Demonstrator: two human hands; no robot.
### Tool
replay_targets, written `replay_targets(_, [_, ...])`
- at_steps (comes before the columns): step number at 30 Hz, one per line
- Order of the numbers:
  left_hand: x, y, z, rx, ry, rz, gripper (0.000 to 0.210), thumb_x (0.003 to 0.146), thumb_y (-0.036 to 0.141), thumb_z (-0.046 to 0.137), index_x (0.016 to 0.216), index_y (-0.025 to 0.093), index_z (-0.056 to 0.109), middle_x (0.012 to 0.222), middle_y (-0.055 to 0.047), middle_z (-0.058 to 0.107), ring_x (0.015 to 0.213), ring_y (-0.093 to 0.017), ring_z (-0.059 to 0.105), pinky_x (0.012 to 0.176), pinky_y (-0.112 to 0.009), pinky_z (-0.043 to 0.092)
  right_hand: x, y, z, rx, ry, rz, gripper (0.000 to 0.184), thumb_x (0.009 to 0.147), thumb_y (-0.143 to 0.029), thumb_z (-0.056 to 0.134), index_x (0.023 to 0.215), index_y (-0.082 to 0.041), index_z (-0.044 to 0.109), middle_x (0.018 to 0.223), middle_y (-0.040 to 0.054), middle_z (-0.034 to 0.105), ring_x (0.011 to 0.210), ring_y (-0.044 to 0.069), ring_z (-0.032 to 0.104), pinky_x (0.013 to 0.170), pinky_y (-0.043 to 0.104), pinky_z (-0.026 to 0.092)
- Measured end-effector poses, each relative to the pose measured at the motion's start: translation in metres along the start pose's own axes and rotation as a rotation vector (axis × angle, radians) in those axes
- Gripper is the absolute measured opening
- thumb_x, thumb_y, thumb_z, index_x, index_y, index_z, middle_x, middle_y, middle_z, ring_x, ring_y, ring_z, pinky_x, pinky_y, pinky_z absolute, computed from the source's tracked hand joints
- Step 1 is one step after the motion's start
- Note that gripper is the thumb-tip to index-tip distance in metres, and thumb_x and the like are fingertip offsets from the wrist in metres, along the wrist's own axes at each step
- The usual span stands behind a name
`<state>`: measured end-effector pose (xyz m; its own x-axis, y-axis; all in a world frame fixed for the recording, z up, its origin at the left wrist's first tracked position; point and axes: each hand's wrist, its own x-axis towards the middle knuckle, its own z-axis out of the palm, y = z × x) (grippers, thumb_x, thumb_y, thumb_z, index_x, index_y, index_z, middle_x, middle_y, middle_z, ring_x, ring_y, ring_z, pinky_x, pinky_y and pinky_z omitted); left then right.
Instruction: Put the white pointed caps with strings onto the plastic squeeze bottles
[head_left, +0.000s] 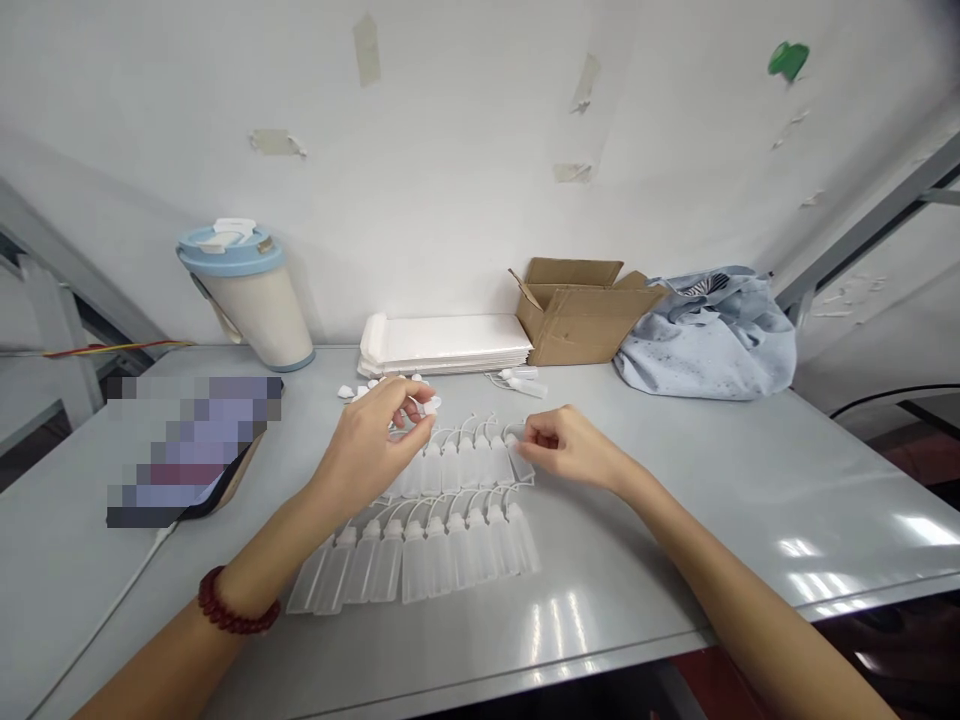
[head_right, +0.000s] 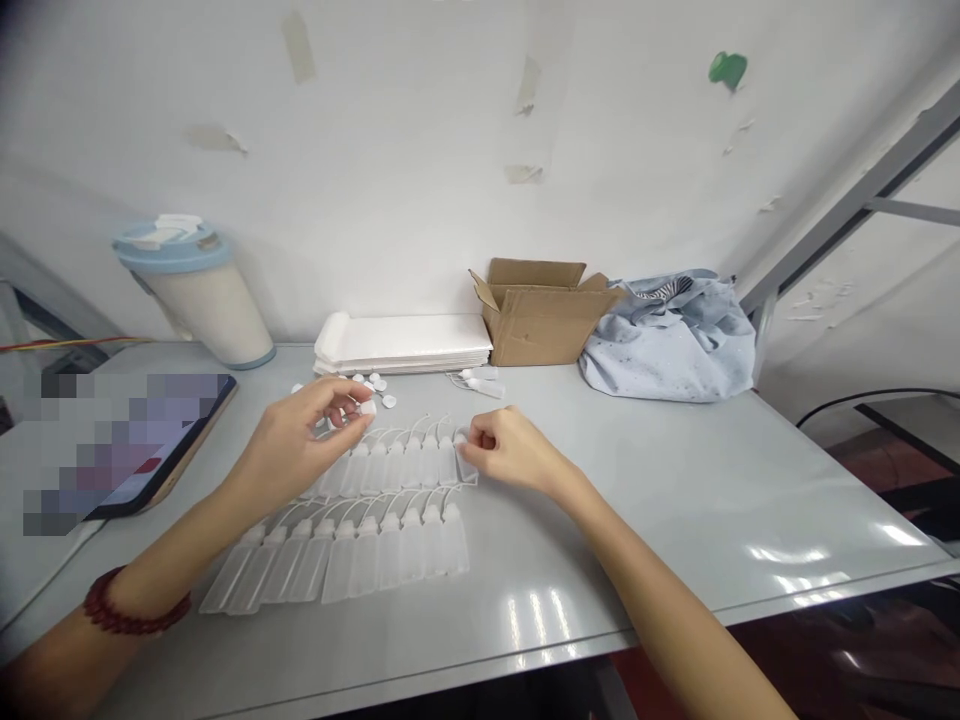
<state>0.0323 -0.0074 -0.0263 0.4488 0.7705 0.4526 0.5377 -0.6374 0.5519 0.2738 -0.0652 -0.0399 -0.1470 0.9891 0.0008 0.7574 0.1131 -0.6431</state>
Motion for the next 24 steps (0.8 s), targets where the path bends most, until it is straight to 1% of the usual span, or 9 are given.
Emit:
replay_targets(2, [-0.001,0.002,0.001,-0.022,-0.018,-0.009,0.013,0.082,0.026,0.055,0.091,0.019,0.061,0.084,-0.002,0.065,0.07,-0.015,0.061,0.056,-0.025,0.049,-0.001,-0.003,0.001,-0.043,-0.045,0.037,0.026,0.075,-0.026,0.053,0.052,-0.019,0.042,0.049,-0.0034,0.045,0.046,0.009,0.038,0.045,0.023,0.027])
replay_targets(6, [-0.004,0.005,0.003,-0.088,-0.069,-0.089,0.015,0.082,0.027,0.055,0.092,0.019,0.063,0.091,-0.004,0.067,0.077,-0.017,0.064,0.059,-0.027,0.052,0.002,0.003,0.003,-0.171,-0.051,0.086,0.026,0.074,-0.028,0.053,0.053,-0.019,0.042,0.052,-0.0011,0.051,0.048,0.011,0.041,0.047,0.024,0.027])
replay_targets(9, [-0.006,0.007,0.005,-0.188,-0.103,-0.176,0.014,0.081,0.028,0.058,0.09,0.019,0.063,0.094,-0.004,0.067,0.082,-0.018,0.065,0.07,-0.031,0.055,0.003,0.008,0.004,-0.228,-0.03,0.107,0.026,0.074,-0.029,0.053,0.053,-0.019,0.043,0.053,-0.0001,0.053,0.049,0.011,0.042,0.048,0.025,0.026])
replay_targets(12, [-0.007,0.008,0.006,-0.281,-0.151,-0.193,0.013,0.079,0.027,0.059,0.088,0.019,0.064,0.093,-0.003,0.065,0.086,-0.018,0.063,0.079,-0.032,0.054,0.003,0.008,0.004,-0.219,0.047,0.115,0.026,0.075,-0.029,0.053,0.054,-0.019,0.042,0.052,-0.001,0.051,0.049,0.011,0.041,0.048,0.025,0.026])
replay_targets(14, [-0.007,0.008,0.007,-0.335,-0.191,-0.193,0.012,0.079,0.028,0.06,0.087,0.02,0.064,0.093,-0.003,0.064,0.087,-0.018,0.061,0.08,-0.032,0.053,0.003,0.004,0.003,-0.123,0.101,0.104,0.025,0.078,-0.03,0.052,0.057,-0.018,0.044,0.052,-0.0018,0.05,0.049,0.01,0.04,0.049,0.024,0.027])
replay_targets(17, [-0.006,0.011,0.009,-0.441,-0.252,-0.26,0.013,0.078,0.029,0.063,0.087,0.02,0.065,0.093,-0.002,0.064,0.086,-0.017,0.061,0.082,-0.032,0.053,-0.001,-0.005,0.0,0.213,0.093,0.058,0.025,0.084,-0.034,0.049,0.066,-0.016,0.052,0.058,-0.0013,0.053,0.052,0.01,0.045,0.052,0.024,0.033])
replay_targets(20, [-0.005,0.015,0.009,-0.591,-0.305,-0.368,0.018,0.077,0.031,0.067,0.091,0.02,0.066,0.092,-0.002,0.067,0.087,-0.016,0.063,0.083,-0.03,0.052,-0.006,-0.015,0.001,0.581,-0.019,-0.008,0.024,0.085,-0.035,0.051,0.071,-0.015,0.056,0.064,-0.0006,0.055,0.054,0.01,0.051,0.054,0.023,0.038])
replay_targets(22, [-0.005,0.017,0.008,-0.688,-0.329,-0.421,0.021,0.076,0.032,0.069,0.094,0.021,0.068,0.094,-0.002,0.068,0.091,-0.017,0.063,0.083,-0.028,0.052,-0.009,-0.021,0.004,0.73,-0.113,-0.038,0.024,0.086,-0.034,0.053,0.071,-0.015,0.057,0.065,0.0002,0.057,0.054,0.01,0.052,0.054,0.024,0.039])
replay_targets(24, [-0.006,0.018,0.007,-0.765,-0.348,-0.45,0.023,0.076,0.034,0.07,0.096,0.022,0.07,0.099,-0.002,0.069,0.095,-0.017,0.062,0.082,-0.028,0.052,-0.012,-0.024,0.01,0.827,-0.194,-0.046,0.025,0.087,-0.033,0.053,0.073,-0.014,0.059,0.066,0.0017,0.06,0.053,0.01,0.052,0.053,0.023,0.039])
